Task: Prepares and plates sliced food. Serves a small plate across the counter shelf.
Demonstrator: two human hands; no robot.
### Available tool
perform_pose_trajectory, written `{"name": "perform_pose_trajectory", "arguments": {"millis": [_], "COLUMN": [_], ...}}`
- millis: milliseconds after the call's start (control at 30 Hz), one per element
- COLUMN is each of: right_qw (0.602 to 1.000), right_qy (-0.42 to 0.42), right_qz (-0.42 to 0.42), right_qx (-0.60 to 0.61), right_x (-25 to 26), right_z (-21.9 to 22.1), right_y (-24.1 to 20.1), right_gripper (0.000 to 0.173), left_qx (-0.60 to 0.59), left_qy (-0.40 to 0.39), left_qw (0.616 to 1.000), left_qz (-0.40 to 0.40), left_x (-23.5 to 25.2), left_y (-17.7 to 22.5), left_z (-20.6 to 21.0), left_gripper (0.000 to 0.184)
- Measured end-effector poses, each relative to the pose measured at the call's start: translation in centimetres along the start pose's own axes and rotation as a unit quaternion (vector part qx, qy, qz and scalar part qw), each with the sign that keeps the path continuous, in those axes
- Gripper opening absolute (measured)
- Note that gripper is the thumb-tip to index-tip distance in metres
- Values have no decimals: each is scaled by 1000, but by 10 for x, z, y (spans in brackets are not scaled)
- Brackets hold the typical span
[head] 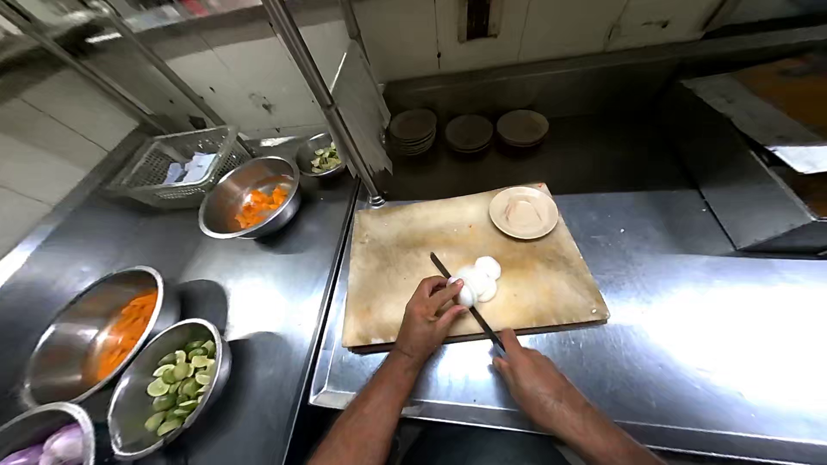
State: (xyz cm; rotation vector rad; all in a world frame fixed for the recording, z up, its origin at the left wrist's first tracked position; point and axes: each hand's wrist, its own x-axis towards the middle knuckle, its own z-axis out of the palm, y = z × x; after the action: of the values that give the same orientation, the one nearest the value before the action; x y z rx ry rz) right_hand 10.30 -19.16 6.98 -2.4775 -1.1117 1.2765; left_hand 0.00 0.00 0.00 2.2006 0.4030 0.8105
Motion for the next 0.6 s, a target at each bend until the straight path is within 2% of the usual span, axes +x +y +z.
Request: {"name": "perform_pose_trajectory", "arguments": {"millis": [133,300,400,600], "right_qw": [999,997,993,994], "right_qy": [4,-14,22,27], "right_qz": [29,12,1,-3], "right_qx": [15,80,116,102], "right_x": [-17,-24,-41,-49], "right_z": [22,4,0,-1], "right_y": [23,31,31,30], "right_gripper": [39,39,39,38], "left_qx": [-1,9,8,4], "left_qy": [-8,-18,-4,11], "left_qw": [1000,1000,1000,999], "left_qz": [-2,6,12,32], "left_x": [4,2,1,-2], "left_y": [-1,0,-1,-2], "left_z": [-1,-2,0,0], "left_gripper": [39,38,37,36]}}
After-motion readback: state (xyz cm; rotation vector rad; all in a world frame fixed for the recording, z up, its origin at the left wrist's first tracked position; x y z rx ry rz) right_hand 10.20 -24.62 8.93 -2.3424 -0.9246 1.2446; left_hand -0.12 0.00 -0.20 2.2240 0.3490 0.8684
